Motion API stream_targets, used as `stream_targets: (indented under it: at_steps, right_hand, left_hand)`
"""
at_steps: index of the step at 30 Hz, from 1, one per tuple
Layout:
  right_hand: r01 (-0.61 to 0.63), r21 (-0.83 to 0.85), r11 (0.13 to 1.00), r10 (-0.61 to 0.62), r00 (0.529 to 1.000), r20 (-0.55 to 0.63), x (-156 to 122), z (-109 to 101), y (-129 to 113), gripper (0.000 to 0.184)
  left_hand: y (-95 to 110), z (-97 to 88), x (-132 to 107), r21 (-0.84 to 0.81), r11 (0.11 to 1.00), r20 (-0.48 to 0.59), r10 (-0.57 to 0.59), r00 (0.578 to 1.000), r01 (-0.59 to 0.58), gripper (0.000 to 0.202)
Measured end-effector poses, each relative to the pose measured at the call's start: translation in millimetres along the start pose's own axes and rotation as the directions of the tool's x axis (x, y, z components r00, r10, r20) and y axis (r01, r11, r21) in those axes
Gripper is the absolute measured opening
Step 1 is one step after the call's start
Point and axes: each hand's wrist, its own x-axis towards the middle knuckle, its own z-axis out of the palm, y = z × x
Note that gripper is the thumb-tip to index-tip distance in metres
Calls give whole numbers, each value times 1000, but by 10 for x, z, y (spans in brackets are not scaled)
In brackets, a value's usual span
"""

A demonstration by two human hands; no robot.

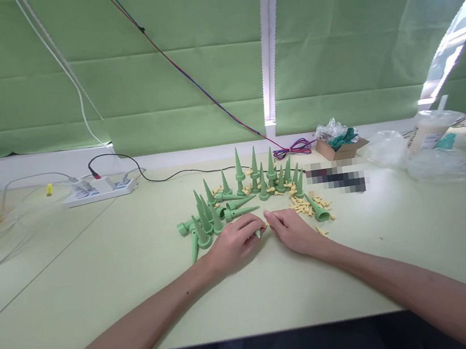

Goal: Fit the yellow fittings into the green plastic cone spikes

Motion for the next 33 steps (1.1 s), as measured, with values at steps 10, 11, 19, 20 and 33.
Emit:
stream_targets:
  at_steps: [10,11,19,20,33]
  right_hand:
    - [11,13,1000,-10,997,-80,22,-16,19,51]
    - [9,21,1000,-6,995,-98,20,-20,19,52]
    - [114,30,993,-108,981,-161,-35,-76,-44,40]
    - [130,33,991,-124,980,-156,-46,-80,-53,37]
    - [227,66,972,-223,973,-59,-69,-37,-22,15]
  left_hand:
    - [74,-32,57,12,989,-44,-148,988,149,8]
    - [67,-32,55,12,985,-49,-173,984,174,7]
    - [36,-29,33,-17,948,-8,-319,948,319,16]
    - [41,-30,34,-15,943,8,-332,943,333,16]
    - [90,-65,78,-71,872,205,-463,862,485,28]
